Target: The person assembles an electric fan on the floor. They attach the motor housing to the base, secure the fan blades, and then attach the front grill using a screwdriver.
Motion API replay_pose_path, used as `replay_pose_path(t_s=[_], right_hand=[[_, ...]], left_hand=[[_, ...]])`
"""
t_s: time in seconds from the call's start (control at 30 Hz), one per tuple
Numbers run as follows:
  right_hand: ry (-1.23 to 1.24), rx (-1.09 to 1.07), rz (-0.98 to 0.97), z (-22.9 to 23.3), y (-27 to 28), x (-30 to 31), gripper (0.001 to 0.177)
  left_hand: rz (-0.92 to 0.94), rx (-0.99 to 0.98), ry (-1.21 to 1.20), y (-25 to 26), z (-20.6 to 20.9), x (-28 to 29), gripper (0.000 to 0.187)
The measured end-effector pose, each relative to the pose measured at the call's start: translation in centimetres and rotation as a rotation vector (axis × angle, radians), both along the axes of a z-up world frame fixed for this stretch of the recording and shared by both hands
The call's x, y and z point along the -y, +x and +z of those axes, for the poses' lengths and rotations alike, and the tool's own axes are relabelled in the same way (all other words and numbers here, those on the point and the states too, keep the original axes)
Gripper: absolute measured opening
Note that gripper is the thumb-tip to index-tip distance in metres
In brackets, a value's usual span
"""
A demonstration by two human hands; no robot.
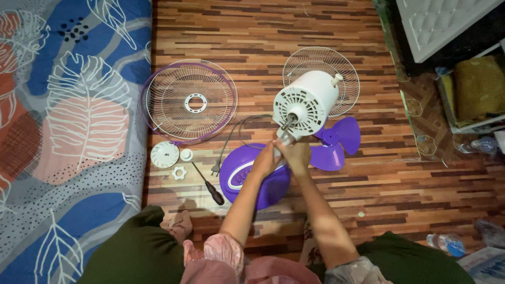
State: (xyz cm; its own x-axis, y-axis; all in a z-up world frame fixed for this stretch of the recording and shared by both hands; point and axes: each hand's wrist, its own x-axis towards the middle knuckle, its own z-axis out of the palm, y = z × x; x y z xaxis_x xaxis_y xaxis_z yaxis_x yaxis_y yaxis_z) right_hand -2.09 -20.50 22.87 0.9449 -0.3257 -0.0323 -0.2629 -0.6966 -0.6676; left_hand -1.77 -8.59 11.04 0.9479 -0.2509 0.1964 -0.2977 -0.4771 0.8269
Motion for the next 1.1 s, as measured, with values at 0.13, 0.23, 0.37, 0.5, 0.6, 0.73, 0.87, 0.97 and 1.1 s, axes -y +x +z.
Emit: replay_pose_path(t_s=[0.13, 0.23, 0.37, 0.5, 0.6, 0.73, 0.87, 0.97, 1.1], right_hand=[[0.301, 0.195, 0.230, -3.9, 1.3, 2.8, 0.055], [0.538, 0.246, 0.298, -7.8, 2.3, 3.4, 0.074], [0.754, 0.263, 0.338, -10.4, 3.0, 3.5, 0.089], [0.694, 0.231, 0.284, -9.3, 3.4, 3.0, 0.089], [0.806, 0.261, 0.263, -7.9, 3.2, 1.5, 0.088], [0.821, 0.280, 0.242, -6.6, 3.5, -0.1, 0.094], [0.799, 0.272, 0.231, -6.1, 4.1, -0.7, 0.096], [0.807, 0.270, 0.230, -6.1, 4.7, -1.0, 0.095], [0.787, 0.249, 0.152, -5.8, 5.5, -1.1, 0.101]], left_hand=[[-0.052, -0.135, -0.018, 0.9, 1.8, -0.5, 0.065], [-0.059, -0.187, -0.033, 1.4, 3.6, -1.0, 0.059], [-0.080, -0.097, -0.042, 2.1, 5.0, -1.4, 0.057], [-0.076, -0.158, -0.012, 2.3, 4.6, -1.8, 0.053], [-0.091, -0.064, -0.059, 3.9, 3.2, -4.5, 0.052], [0.256, -0.137, 0.184, 5.8, -0.1, -11.4, 0.024], [0.555, -0.045, 0.604, 6.8, -3.1, -18.4, 0.064], [0.551, 0.037, 0.638, 6.6, -4.8, -21.8, 0.045], [0.452, -0.259, 0.707, 6.3, -6.3, -23.3, 0.032]])
